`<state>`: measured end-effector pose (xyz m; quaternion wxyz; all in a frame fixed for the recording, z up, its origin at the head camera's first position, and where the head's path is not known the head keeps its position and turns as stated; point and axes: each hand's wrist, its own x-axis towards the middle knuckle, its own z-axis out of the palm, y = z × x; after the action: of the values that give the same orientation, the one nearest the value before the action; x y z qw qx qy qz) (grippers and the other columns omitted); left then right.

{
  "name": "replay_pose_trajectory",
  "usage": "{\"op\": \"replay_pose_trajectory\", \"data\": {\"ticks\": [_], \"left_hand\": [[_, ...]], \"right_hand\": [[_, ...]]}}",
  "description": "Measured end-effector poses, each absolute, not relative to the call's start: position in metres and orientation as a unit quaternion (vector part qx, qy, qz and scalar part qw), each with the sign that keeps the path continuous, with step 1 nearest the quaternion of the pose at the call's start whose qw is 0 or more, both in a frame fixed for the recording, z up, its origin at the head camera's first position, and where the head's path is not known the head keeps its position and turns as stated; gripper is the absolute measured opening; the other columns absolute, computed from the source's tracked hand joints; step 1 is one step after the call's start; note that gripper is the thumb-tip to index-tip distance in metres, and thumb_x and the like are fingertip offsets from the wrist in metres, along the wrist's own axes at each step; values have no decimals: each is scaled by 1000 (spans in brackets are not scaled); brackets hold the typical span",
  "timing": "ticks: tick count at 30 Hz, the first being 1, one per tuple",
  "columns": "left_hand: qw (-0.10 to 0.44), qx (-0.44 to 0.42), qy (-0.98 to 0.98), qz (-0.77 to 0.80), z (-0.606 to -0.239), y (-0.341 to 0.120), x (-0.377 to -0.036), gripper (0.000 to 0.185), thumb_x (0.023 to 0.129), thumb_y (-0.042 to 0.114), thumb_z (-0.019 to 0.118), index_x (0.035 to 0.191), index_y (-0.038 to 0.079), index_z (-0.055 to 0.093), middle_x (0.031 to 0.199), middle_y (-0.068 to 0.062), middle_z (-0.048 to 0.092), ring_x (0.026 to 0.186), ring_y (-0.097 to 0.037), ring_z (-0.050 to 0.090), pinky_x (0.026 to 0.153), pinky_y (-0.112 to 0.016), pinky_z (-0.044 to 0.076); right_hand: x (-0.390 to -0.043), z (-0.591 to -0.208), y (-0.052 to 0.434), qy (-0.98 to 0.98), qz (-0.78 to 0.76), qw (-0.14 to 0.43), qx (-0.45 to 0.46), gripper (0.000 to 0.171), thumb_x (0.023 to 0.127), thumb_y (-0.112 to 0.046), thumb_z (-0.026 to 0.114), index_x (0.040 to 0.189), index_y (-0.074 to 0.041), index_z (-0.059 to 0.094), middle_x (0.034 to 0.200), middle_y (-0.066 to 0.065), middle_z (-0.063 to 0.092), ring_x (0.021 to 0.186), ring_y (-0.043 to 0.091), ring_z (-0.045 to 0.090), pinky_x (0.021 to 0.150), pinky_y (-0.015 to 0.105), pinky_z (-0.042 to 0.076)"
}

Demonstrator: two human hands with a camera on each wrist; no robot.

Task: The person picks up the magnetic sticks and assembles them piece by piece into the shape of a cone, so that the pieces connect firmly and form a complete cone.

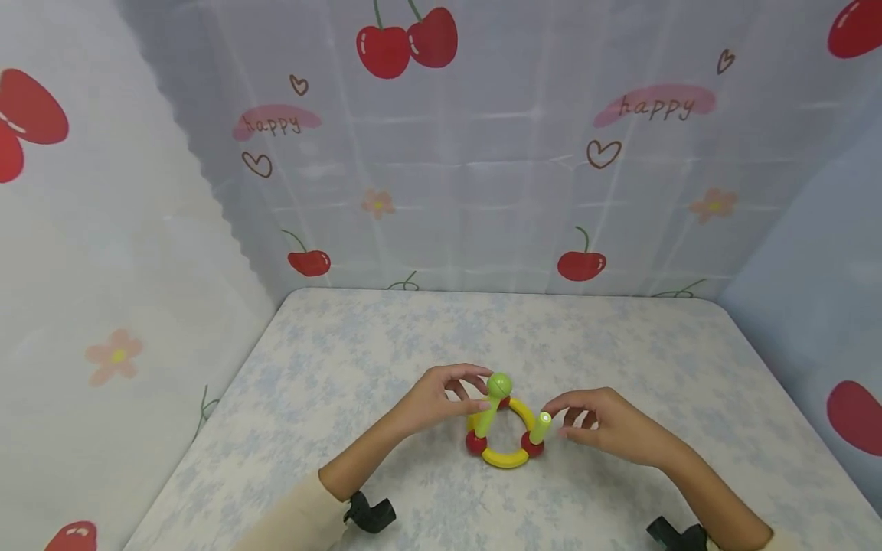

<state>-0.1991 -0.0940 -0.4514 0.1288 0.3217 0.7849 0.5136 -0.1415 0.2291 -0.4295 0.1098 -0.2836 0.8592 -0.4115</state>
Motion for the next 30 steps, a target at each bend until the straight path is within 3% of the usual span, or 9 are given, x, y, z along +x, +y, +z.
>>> {"op": "replay_pose_trajectory", "data": {"ticks": [6,13,19,30], "left_hand": [[117,320,786,516,-453,-87,-195,45,90,22,81,132,18,68,109,3,70,80,-12,67,79,-42,57],[114,316,783,523,-459,-81,-193,44,90,22,80,132,17,68,108,1,71,79,-11,67,76,-37,58],[105,304,788,525,-458,-76,-190,41,90,23,80,129,20,69,106,1,73,82,-11,66,73,-32,56],[108,289,786,535,-462,-74,-189,41,90,19,80,130,20,69,104,2,74,83,-11,67,65,-24,53]], "right_hand": [[-139,-434,216,860,-413,65,-293,27,91,-20,79,116,-14,74,105,-8,73,85,7,65,70,29,56],[-140,-437,205,863,-411,30,-293,23,89,-27,80,109,-15,77,100,-9,73,81,5,65,66,29,56],[-140,-439,197,866,-418,27,-271,22,91,-27,79,109,-15,77,100,-6,73,80,5,65,66,29,56],[-142,-441,187,877,-410,21,-249,19,92,-29,77,107,-18,77,95,-12,72,77,5,64,65,27,55]]}}
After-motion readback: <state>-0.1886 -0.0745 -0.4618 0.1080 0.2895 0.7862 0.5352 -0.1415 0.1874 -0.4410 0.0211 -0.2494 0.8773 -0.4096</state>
